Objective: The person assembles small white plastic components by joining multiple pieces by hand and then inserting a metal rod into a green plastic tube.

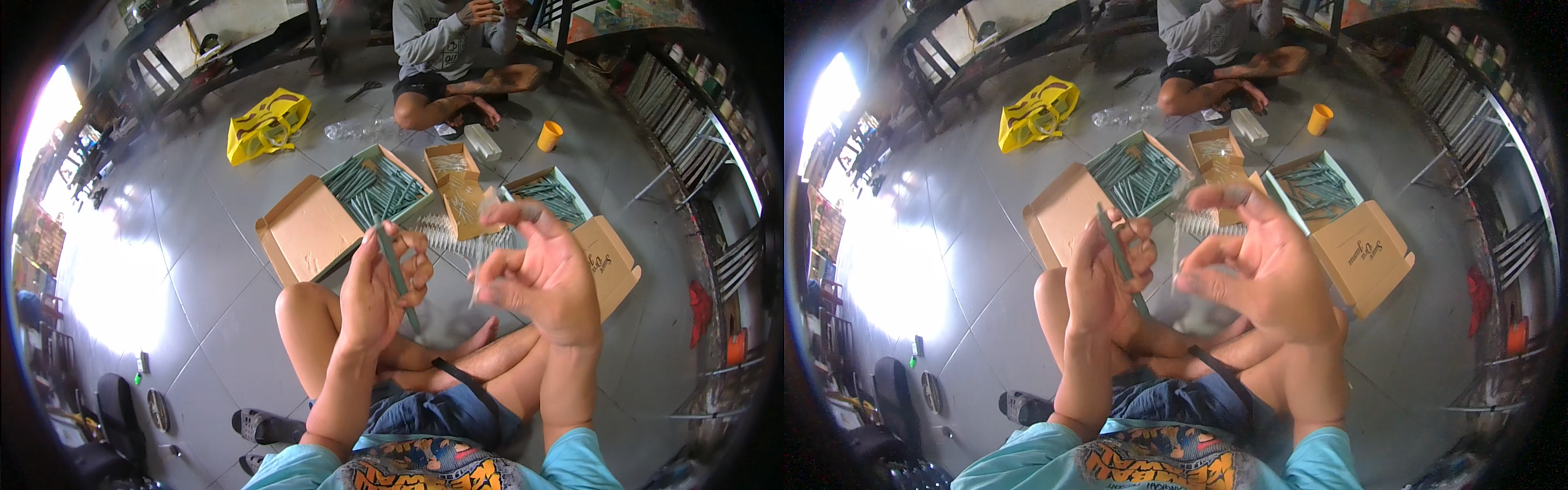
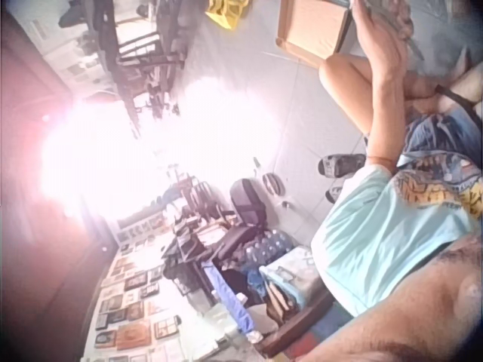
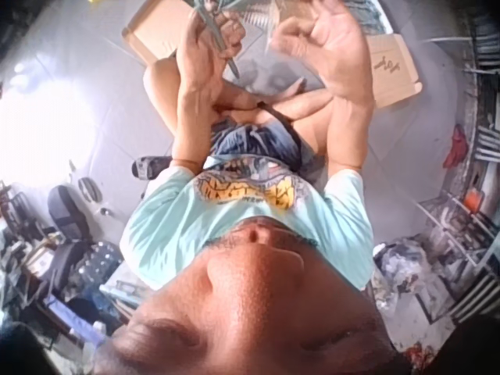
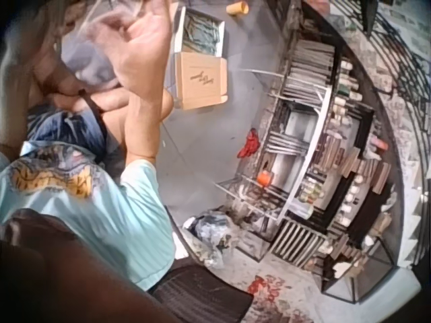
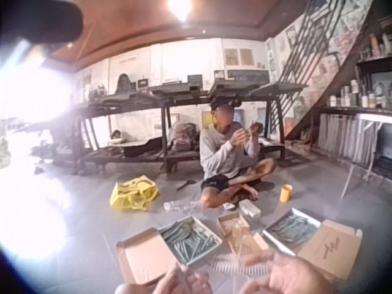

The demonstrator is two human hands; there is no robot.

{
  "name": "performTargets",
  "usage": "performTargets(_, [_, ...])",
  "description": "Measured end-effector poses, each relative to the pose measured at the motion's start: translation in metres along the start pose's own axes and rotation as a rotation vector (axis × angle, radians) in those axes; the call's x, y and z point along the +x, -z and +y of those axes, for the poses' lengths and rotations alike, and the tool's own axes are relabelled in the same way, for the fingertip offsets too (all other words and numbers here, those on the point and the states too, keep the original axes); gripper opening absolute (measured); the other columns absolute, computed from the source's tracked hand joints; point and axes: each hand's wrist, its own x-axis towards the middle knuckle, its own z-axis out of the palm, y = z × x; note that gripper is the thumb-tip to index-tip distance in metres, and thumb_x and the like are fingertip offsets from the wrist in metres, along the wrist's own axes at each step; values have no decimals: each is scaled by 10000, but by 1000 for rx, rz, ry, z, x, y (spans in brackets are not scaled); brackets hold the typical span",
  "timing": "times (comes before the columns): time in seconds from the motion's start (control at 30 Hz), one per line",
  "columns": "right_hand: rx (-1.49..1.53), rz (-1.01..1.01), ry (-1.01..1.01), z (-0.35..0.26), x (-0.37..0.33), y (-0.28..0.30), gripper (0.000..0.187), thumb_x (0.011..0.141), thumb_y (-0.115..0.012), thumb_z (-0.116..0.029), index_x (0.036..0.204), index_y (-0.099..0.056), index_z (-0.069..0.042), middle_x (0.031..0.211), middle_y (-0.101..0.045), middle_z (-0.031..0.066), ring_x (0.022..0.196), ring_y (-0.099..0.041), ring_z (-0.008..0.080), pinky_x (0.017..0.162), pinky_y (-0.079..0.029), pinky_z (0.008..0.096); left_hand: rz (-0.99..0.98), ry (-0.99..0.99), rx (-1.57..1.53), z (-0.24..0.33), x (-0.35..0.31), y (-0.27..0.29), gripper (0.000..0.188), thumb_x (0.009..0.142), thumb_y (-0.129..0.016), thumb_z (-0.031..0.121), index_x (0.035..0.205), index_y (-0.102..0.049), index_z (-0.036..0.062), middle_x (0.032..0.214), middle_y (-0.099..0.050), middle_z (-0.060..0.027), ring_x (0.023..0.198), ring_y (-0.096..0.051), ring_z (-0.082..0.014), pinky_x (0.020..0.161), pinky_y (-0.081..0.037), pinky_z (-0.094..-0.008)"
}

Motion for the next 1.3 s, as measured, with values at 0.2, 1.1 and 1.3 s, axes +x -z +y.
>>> performTargets(0.2, [156, -11, -206, 13, -13, -16, 466, 856, -721, 10, 1249, -472, 40, 1163, -520, 105, 842, -652, 150, 743, -556, 265, -63, -31, 115, -3, 1, -3, 243, 1060, -443, 292, 1098, -524, 66, 1007, -564, -63, 816, -514, -140, 656, -429, -258])
performTargets(1.1, [123, 176, -190, 39, -5, -26, 164, 916, -704, -117, 993, -638, 11, 856, -639, 43, 529, -576, 67, 514, -508, 225, -183, 139, -130, -27, 13, 6, 610, 1000, -546, 392, 1378, -455, -79, 1286, -588, -166, 1108, -617, -256, 932, -526, -378])
performTargets(1.3, [137, 221, -281, 42, -2, -25, 168, 899, -735, -168, 947, -650, -31, 755, -632, 8, 484, -535, 46, 495, -516, 241, -195, 123, -116, -32, 16, 11, 590, 994, -562, 378, 1362, -476, -74, 1333, -568, -167, 1118, -613, -269, 966, -510, -397])
